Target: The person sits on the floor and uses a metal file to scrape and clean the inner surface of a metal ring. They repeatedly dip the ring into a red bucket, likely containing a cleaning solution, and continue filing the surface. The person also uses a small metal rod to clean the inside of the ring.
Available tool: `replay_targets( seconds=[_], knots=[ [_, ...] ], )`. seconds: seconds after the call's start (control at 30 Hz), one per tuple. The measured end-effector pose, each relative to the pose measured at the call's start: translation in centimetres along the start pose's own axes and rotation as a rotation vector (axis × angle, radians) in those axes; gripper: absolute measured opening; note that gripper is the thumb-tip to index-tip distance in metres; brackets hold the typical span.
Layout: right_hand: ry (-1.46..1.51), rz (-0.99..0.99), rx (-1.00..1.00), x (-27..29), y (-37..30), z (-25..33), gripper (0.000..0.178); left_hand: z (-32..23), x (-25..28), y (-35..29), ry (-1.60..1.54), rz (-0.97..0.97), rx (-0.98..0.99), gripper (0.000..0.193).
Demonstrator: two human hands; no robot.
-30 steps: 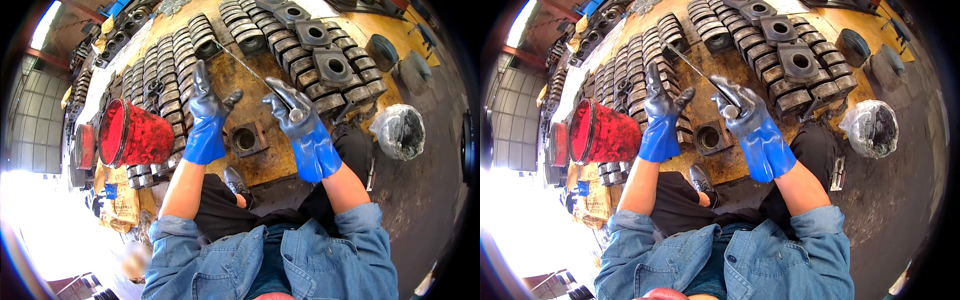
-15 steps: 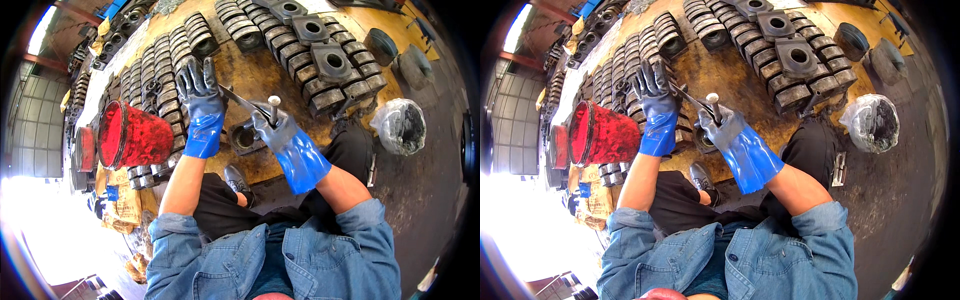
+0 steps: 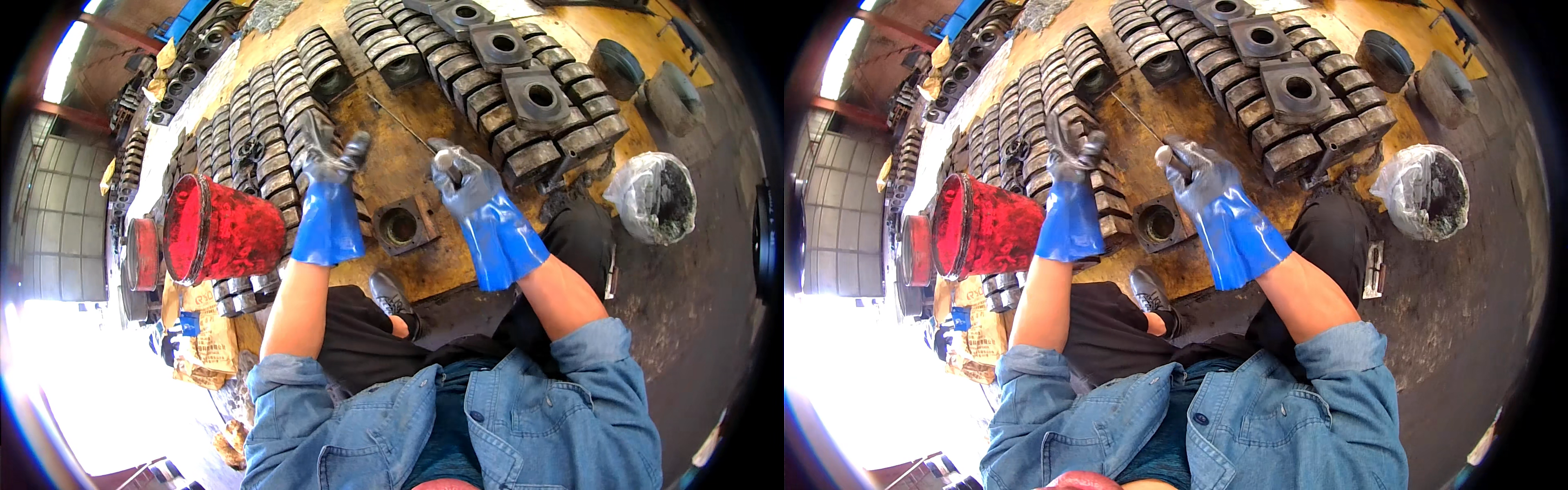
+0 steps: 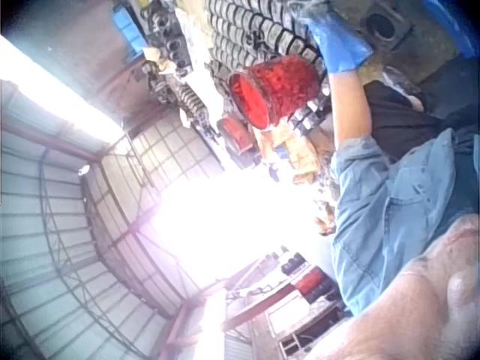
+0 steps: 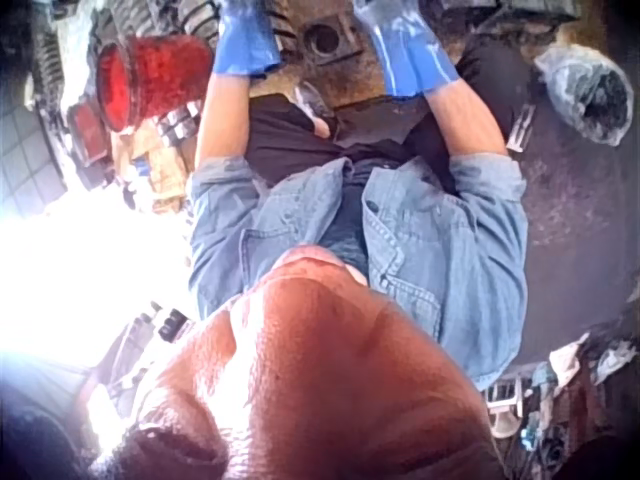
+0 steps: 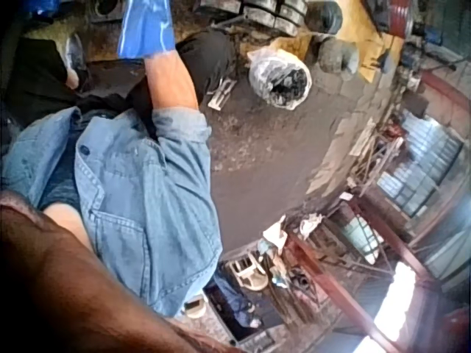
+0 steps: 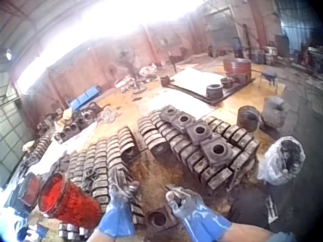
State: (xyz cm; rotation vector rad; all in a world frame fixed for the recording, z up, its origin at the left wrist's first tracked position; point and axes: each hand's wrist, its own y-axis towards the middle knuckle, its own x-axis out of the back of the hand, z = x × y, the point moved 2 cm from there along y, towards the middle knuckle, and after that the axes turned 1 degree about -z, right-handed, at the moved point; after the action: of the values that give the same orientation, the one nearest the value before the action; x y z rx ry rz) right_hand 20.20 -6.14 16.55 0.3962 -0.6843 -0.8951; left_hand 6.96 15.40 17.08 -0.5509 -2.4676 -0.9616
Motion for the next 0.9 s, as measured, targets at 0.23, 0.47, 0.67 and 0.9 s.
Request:
replay_targets(
  seconds=[0.23,0.47,0.67,0.9],
  knots=[
    [-0.223,0.069,0.409,-0.5,-0.7,1.5,0.049,-3.5,-2.9,-1.9,-1.403,0.422,0.689,0.089],
    [-0.239,0.238,0.487,-0.7,-0.9,3.6,0.050,-4.8,-3.9,-3.1,-1.546,0.356,0.902,0.121],
    [-0.268,0.131,0.316,-0.2,-1.0,3.0,0.050,-0.6,-5.2,-4.5,-1.178,0.370,0.870,0.107],
    [-0.155,0.001,0.305,0.0,-0.5,0.8,0.057,-1.8,-4.0,-2.6,-0.475,0.195,0.343,0.092]
  ],
)
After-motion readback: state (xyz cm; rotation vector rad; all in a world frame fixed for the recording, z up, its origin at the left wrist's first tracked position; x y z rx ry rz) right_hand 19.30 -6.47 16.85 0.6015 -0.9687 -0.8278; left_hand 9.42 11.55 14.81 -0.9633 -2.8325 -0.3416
